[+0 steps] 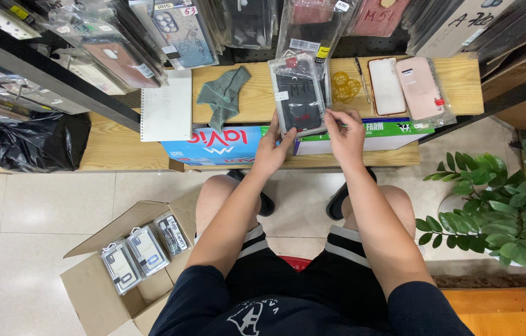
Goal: The person wipes down several phone cases with a cloth, places them into plastic packaging, and then hangs the packaged cases onto a display rack.
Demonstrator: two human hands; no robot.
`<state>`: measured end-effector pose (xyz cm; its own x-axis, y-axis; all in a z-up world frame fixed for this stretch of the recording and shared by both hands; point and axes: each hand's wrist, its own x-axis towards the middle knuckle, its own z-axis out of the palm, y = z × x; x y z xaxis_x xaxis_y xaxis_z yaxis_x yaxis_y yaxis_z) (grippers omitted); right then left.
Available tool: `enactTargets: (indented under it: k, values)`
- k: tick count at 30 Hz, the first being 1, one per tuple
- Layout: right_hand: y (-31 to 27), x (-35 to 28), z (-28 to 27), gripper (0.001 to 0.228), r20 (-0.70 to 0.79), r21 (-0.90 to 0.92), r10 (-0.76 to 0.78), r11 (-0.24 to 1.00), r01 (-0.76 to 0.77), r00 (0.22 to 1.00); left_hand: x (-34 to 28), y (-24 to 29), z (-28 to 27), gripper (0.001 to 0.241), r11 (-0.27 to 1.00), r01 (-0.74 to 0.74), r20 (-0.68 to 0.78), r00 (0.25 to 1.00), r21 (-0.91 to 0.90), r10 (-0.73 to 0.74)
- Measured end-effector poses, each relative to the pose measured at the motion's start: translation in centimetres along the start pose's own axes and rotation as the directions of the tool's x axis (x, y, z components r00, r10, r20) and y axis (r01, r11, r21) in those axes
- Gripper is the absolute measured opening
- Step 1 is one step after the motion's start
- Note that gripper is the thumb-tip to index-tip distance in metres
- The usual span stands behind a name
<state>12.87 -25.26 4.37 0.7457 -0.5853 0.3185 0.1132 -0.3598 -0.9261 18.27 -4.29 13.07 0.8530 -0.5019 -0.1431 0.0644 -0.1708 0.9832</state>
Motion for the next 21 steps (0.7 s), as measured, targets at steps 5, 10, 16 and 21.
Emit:
enactTargets:
  k: [5, 10, 16, 21]
  values:
    - [-0.2, 0.0, -0.1, 0.015, 0.002, -0.035, -0.019, 0.999, 0.019, 1.000, 0.0, -0.1, -0.1, 0.085, 1.000, -0.022, -0.005, 1.000, 0.008, 0.022]
    - [-2.4, -0.5, -0.4, 0.013, 0.028, 0.024, 0.141, 0.990, -0.141, 0.990, 0.2, -1.3, -0.3, 0.086, 0.999, -0.021, -0.031, 0.999, -0.048, 0.020]
    - [-3.8, -0.4, -0.7, 0.031, 0.126, 0.332, 0.330, 0.875, -0.354, 0.935, 1.2, -3.3, -1.0, 0.082, 0.994, -0.105, -0.026, 0.994, -0.001, 0.105]
    - [-1.7, 0.1, -0.9, 0.033, 0.229, 0.409, 0.360, 0.808, -0.424, 0.905, 2.2, -4.6, -1.5, 0.035, 0.986, -0.057, -0.120, 0.992, -0.157, 0.038]
